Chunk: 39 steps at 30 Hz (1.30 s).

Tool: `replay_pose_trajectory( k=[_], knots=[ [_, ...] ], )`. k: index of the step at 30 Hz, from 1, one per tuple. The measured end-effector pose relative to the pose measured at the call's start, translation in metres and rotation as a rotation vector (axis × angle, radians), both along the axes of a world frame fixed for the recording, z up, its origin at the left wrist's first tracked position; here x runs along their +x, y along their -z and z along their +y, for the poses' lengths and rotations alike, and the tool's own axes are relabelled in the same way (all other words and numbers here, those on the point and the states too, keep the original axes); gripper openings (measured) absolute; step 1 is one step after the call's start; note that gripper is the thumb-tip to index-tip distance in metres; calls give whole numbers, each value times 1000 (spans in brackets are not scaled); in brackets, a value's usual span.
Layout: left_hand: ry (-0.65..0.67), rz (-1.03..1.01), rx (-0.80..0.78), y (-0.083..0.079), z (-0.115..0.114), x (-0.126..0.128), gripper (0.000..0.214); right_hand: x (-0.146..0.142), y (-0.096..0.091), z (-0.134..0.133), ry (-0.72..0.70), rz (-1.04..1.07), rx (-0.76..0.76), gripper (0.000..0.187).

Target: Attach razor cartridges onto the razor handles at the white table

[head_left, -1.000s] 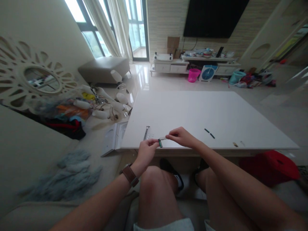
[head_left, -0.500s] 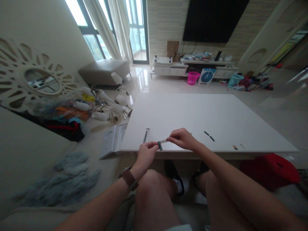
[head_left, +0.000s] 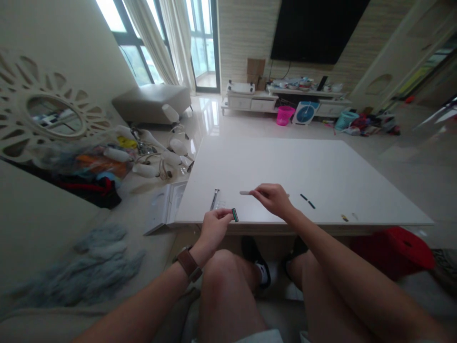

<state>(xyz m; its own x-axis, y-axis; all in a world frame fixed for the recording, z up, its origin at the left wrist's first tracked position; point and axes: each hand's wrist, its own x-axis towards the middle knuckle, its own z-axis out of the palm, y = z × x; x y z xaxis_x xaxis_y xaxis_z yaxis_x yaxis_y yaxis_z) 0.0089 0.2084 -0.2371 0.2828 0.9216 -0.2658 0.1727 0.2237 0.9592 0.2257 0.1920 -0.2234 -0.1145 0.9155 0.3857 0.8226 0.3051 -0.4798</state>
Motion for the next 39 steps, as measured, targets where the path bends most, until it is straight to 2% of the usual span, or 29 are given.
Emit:
replay_pose_trajectory(
  k=[4,8,12,16,20,21,23,25,27,29,31,35,37,39],
  knots=[
    [-4,-6,0,0,-1,-1,20,-5,1,-1,-203,-35,-99,40],
    [3,-16,-8,-1,-1,0,19,-9,4,0,-68,-42,-41,41],
    [-12,-18,-18,-2,-1,0,18,-9,3,0,-196,-50,-108,40],
    [-7,-27,-11,-4,-1,0,16,-7,0,-1,-56,-75,-56,41],
    [-16,-36,-15,-3,-1,0,17,-6,0,-2,-185,-94,-112,40],
    [-17,-34,-21,-2,-1,0,18,-6,-1,-2,-176,-109,-119,40],
    [-20,-27,-26,-2,-1,0,17,-4,-3,-2,-35,-80,-39,36],
    [-19,-21,-25,-3,-1,0,16,0,-8,-2,164,42,120,31],
    [-19,-23,-24,-4,-1,0,15,4,-12,-3,280,190,241,44],
    [-18,-33,-26,-4,-1,1,15,6,-13,-5,300,290,267,57],
    [-21,-37,-30,-4,-1,1,16,4,-11,-7,247,331,227,57],
    [-41,-48,-34,-4,-2,1,18,-4,-6,-8,-37,222,84,29],
    [-49,-60,-32,-5,-2,0,19,-8,-5,-6,-176,122,7,29],
    [-52,-63,-27,-6,-3,0,18,-9,-3,-3,-246,30,-70,30]
  ],
)
